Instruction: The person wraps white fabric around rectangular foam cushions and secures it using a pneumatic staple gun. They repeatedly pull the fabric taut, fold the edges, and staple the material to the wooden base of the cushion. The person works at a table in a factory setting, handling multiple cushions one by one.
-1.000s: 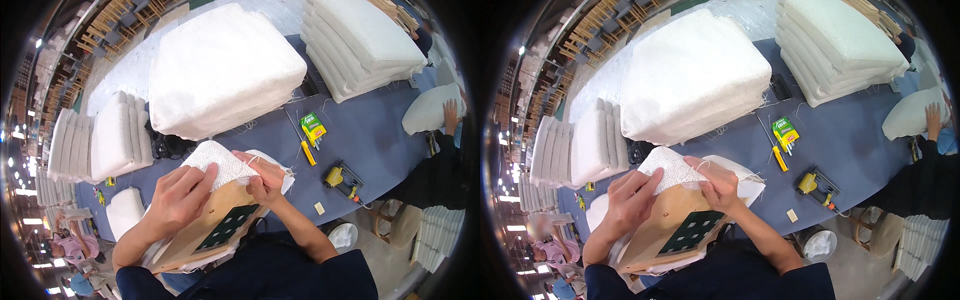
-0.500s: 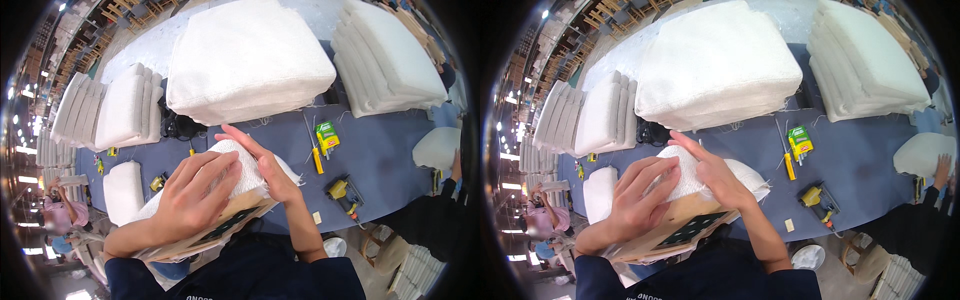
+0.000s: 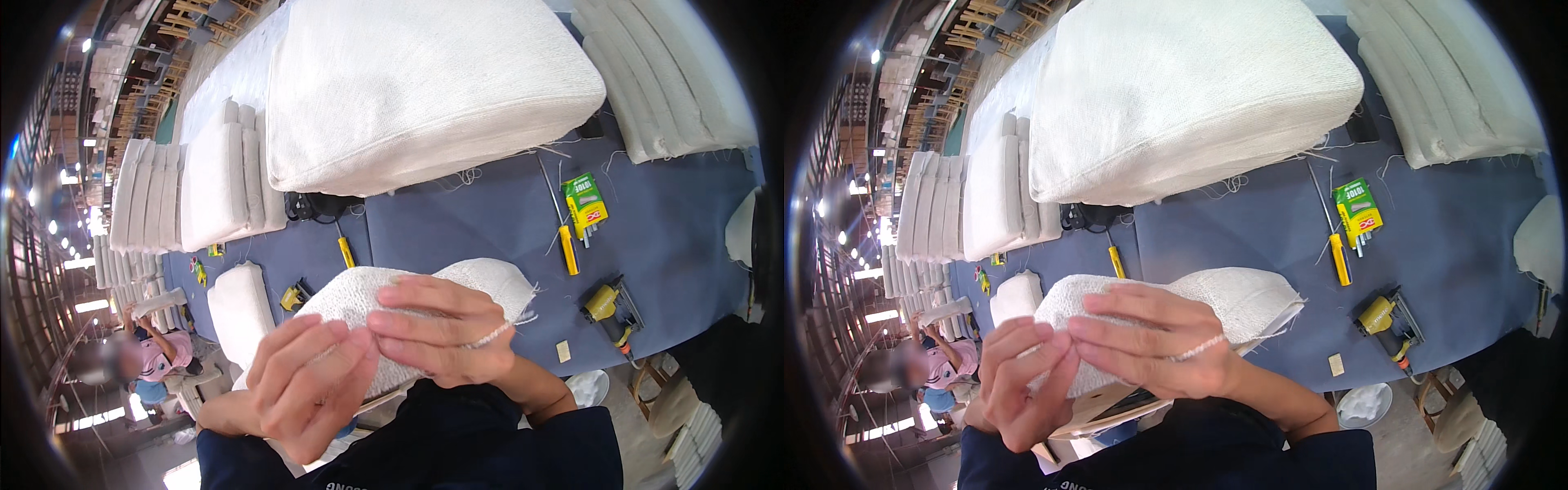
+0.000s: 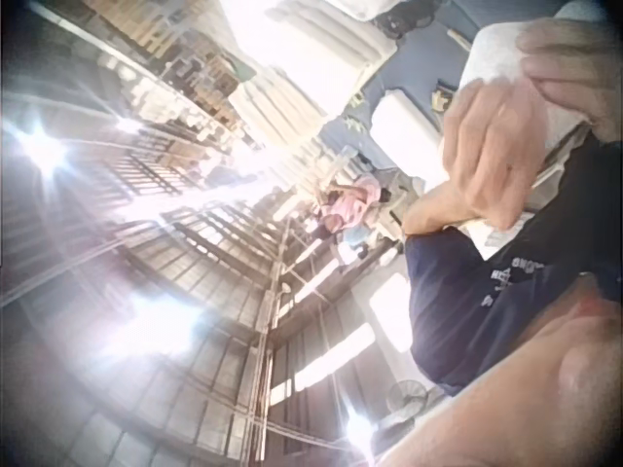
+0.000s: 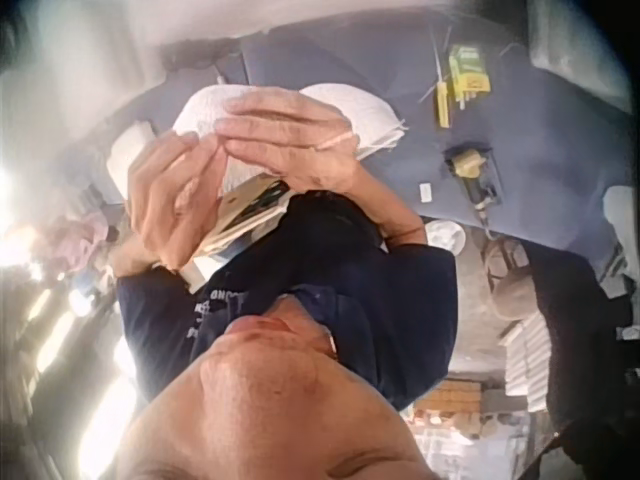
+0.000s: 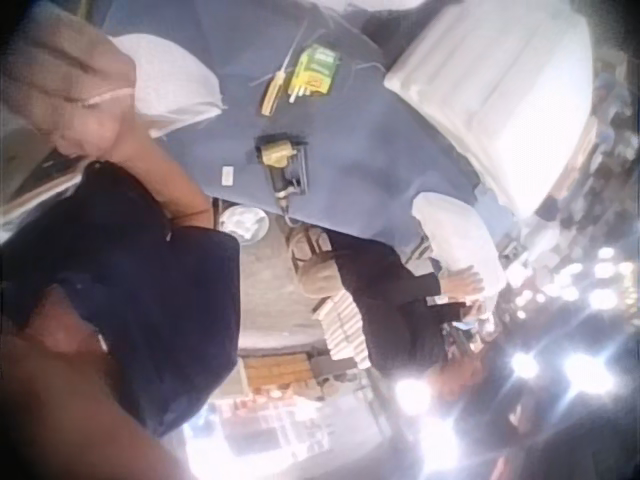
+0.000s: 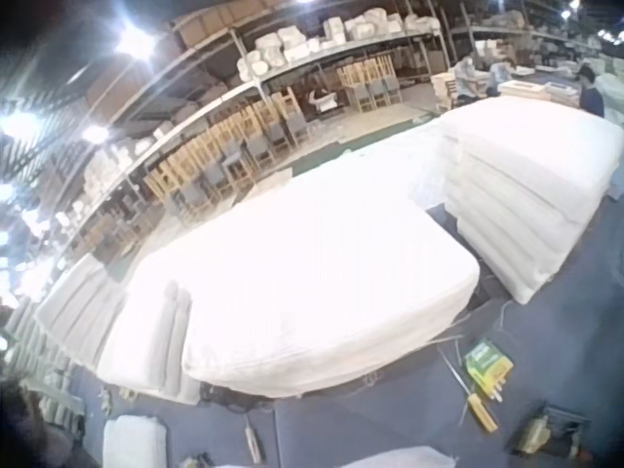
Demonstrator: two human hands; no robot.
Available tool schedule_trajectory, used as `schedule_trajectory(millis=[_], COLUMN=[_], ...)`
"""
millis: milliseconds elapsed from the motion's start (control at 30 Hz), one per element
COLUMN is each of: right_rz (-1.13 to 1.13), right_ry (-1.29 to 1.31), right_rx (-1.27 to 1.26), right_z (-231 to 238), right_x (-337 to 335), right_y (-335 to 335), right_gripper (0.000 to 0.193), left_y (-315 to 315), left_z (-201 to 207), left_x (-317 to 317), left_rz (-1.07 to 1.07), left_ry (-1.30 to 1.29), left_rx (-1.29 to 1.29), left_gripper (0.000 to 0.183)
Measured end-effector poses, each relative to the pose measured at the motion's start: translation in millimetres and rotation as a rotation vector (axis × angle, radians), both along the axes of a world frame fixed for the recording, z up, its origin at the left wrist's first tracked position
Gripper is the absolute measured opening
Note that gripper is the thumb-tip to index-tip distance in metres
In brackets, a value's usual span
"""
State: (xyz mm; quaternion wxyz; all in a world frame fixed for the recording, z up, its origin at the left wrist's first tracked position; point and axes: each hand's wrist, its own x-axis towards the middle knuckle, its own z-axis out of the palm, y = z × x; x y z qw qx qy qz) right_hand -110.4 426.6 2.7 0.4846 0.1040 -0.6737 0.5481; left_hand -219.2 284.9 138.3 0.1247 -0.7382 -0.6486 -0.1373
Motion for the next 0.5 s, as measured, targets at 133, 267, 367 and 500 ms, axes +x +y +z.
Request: schedule_trajectory(millis=[133,267,367,500], right_rz=[-0.07,-0.106,-0.117,-0.176], right_ry=[-0.015,0.015,0.033,0.058], right_rx=[0.15,0.195,0.203,0.148], right_z=[-6.2,-8.1,-3.1,0.8], right_x=[15.2,27.5,46.0,78.5], right_y=[1.9,-3.0,-6.4,-25.8], right_gripper=[0.023,0.022,0.021,0.018], left_y=[-3.0,-3.5,-4.6,-15.1], left_z=[-5.2,-0.7,5.8,17.2], left_x=[0.4,7.7,24.3,62.4], left_rz=[-0.108,-0.11,-0.122,-0.152], left_ry=[-0.087,-0.139,-0.152,-0.12], left_rx=[-0.013,-0.055,-0.061,-0.078], left_gripper=[0.019,0.019,0.02,0.019])
